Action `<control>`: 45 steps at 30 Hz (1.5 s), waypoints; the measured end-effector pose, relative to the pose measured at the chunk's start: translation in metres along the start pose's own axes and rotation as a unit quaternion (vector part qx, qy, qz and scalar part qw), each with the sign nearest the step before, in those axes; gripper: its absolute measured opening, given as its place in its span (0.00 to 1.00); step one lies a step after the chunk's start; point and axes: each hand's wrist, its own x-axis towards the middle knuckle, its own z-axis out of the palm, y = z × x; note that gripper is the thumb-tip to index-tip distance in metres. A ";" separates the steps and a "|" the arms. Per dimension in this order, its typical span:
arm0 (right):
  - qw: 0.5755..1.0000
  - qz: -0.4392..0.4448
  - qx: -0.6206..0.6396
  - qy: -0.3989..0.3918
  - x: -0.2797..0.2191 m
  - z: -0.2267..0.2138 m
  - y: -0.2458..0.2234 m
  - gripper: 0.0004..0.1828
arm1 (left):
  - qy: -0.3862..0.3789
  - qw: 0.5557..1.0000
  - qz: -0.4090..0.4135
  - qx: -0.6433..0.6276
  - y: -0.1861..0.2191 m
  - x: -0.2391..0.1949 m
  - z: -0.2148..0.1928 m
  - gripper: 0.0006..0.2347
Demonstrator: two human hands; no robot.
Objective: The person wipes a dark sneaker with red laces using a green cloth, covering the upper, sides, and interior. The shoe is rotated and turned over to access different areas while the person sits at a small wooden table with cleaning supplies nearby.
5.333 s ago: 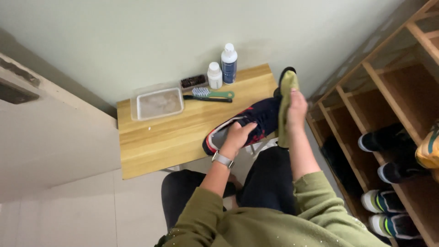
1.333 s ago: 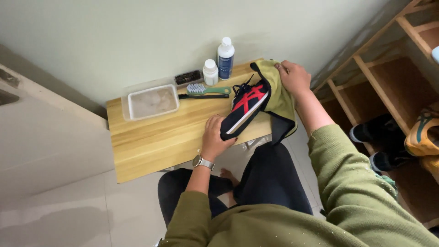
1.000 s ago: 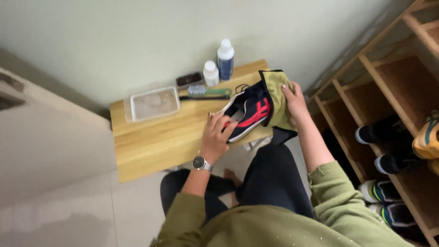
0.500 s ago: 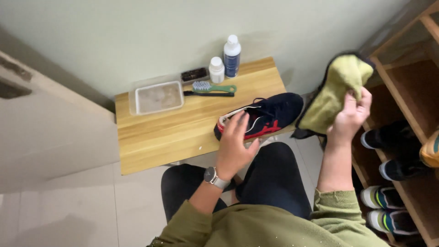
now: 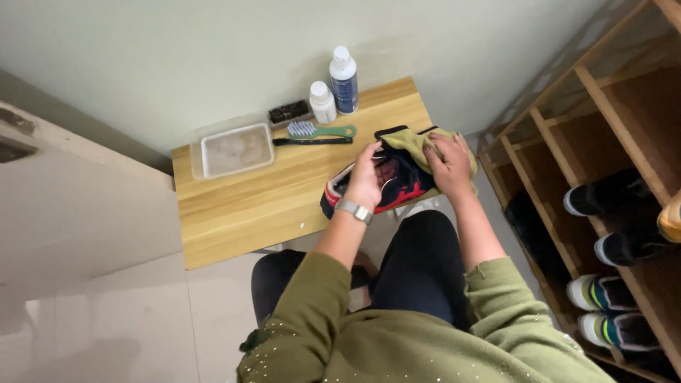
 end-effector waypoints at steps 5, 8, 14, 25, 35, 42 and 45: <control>0.944 0.258 0.205 0.028 -0.005 -0.009 0.013 0.17 | 0.024 0.997 0.035 -0.066 0.003 -0.042 0.029 0.24; 0.842 0.269 0.450 0.127 0.014 -0.020 -0.021 0.12 | -0.054 0.995 0.053 -0.058 -0.005 -0.017 -0.001 0.28; 0.818 0.265 0.486 0.156 0.016 -0.031 -0.071 0.14 | -0.214 0.969 0.093 -0.086 -0.001 -0.050 -0.018 0.22; 0.871 0.246 0.384 0.181 0.010 -0.049 -0.105 0.12 | -0.060 0.989 0.134 0.017 -0.025 0.002 -0.066 0.12; 0.977 -0.207 0.011 -0.054 -0.029 0.035 -0.105 0.27 | -0.112 0.963 0.090 -0.227 0.001 -0.051 -0.054 0.03; 0.997 -0.006 0.080 0.019 -0.011 0.038 -0.078 0.03 | -0.119 0.969 0.157 -0.151 -0.007 -0.063 -0.050 0.08; 0.881 0.235 0.396 0.111 0.007 0.016 -0.091 0.11 | -0.119 0.971 0.157 -0.137 -0.015 -0.054 -0.053 0.11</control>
